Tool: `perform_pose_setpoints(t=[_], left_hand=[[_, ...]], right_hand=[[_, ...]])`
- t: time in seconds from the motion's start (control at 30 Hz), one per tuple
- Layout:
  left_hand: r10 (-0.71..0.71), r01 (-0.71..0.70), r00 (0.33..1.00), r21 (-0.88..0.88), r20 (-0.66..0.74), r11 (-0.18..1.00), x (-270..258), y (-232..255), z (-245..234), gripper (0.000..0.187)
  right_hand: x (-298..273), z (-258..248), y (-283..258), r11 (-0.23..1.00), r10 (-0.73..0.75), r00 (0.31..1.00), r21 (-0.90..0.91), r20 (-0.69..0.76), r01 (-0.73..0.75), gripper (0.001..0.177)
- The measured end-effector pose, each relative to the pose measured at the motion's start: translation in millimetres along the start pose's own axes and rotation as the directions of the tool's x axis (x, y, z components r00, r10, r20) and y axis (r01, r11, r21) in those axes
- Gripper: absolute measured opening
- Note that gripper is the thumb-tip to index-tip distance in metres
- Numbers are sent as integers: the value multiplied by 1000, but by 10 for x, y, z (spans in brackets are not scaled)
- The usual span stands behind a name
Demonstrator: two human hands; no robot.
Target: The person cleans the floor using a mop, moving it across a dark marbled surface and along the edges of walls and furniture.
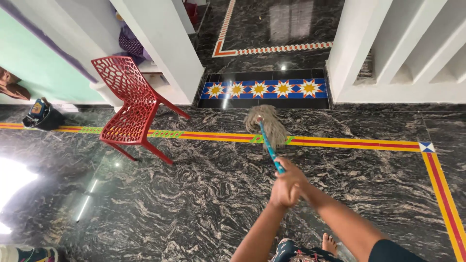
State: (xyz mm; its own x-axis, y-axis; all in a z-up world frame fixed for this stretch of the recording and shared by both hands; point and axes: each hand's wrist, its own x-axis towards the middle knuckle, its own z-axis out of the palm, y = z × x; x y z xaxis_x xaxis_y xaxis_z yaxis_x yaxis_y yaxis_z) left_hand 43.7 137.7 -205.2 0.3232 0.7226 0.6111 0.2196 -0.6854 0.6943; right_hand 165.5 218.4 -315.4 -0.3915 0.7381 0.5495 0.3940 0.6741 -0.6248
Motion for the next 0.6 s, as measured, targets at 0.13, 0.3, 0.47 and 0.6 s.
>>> perform_pose_setpoints(t=[0.13, 0.3, 0.47, 0.6], left_hand=[[-45, 48, 999, 107, -28, 993, -235, -584, -118, 18], [-143, 136, 988, 109, 65, 985, -426, -524, -219, 18], [-169, 170, 985, 64, -32, 983, -326, 474, -324, 16], [-276, 277, 958, 7, -82, 961, -219, 1379, -834, 16]], right_hand=[[-113, -71, -285, 994, -8, 959, 107, 284, -23, 42], [-199, -127, -597, 942, 282, 867, 53, 411, -331, 59], [10, -51, -677, 975, 220, 878, -58, 424, -216, 59], [362, -83, -1303, 994, 98, 937, 5, 336, -106, 23]])
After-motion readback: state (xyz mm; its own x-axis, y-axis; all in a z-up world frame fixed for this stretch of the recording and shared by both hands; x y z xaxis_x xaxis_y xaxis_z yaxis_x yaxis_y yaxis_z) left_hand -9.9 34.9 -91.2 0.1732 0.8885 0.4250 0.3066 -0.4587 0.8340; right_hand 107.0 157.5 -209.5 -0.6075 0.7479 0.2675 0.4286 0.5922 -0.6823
